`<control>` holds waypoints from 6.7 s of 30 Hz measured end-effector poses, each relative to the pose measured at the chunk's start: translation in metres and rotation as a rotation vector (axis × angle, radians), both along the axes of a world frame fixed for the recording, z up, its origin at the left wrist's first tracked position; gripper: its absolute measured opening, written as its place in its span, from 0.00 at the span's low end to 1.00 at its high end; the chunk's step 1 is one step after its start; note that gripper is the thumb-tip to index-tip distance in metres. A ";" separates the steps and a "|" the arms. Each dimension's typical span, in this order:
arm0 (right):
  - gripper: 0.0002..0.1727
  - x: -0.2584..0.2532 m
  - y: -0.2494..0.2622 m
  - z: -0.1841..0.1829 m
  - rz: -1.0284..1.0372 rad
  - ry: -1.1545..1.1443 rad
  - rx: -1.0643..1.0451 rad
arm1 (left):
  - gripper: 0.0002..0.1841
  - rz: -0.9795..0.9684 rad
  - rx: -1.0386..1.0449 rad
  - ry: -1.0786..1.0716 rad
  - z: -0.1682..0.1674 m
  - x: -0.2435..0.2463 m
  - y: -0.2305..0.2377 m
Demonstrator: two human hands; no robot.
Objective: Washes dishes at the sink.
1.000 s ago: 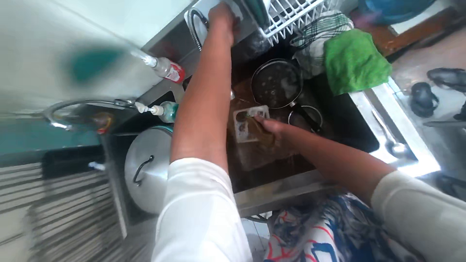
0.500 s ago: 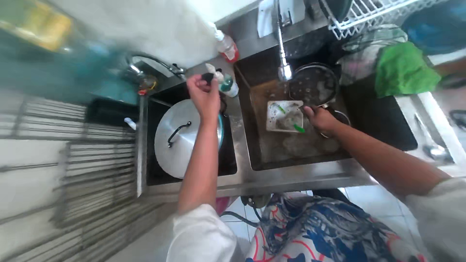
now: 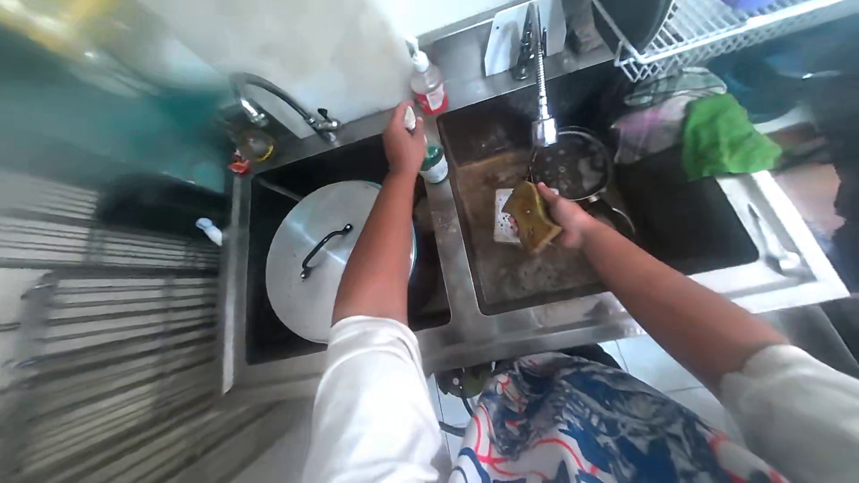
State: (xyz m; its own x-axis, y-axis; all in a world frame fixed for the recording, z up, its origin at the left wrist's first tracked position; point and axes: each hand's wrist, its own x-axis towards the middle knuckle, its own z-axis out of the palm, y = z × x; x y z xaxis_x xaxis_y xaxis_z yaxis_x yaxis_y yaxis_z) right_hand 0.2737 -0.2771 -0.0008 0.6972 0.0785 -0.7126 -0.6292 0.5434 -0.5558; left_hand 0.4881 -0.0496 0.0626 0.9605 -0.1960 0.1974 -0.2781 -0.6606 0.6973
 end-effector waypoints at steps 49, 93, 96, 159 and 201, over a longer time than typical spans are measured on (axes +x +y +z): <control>0.38 0.144 0.074 0.045 -0.122 -0.264 -0.066 | 0.34 0.025 -0.632 0.358 -0.025 -0.009 0.039; 0.29 -0.175 -0.264 0.027 -0.381 -0.087 0.209 | 0.20 0.319 -0.511 1.143 -0.173 -0.185 -0.356; 0.29 -0.169 -0.259 0.031 -0.369 -0.059 0.210 | 0.18 0.322 -0.598 1.182 -0.165 -0.175 -0.349; 0.23 -0.189 -0.245 0.059 -0.142 -0.042 0.056 | 0.19 -0.080 0.133 1.119 0.042 -0.345 -0.150; 0.38 -0.010 -0.046 0.025 0.782 -0.522 -1.191 | 0.13 -0.058 0.015 0.992 0.037 -0.385 -0.013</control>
State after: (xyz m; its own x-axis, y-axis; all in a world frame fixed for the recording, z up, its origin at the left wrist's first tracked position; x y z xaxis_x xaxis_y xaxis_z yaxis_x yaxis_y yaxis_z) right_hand 0.2637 -0.3230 0.0243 0.9411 0.1113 -0.3192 -0.1373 -0.7371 -0.6617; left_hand 0.1029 -0.0622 0.0996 0.6781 -0.2442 -0.6932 0.3942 -0.6752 0.6235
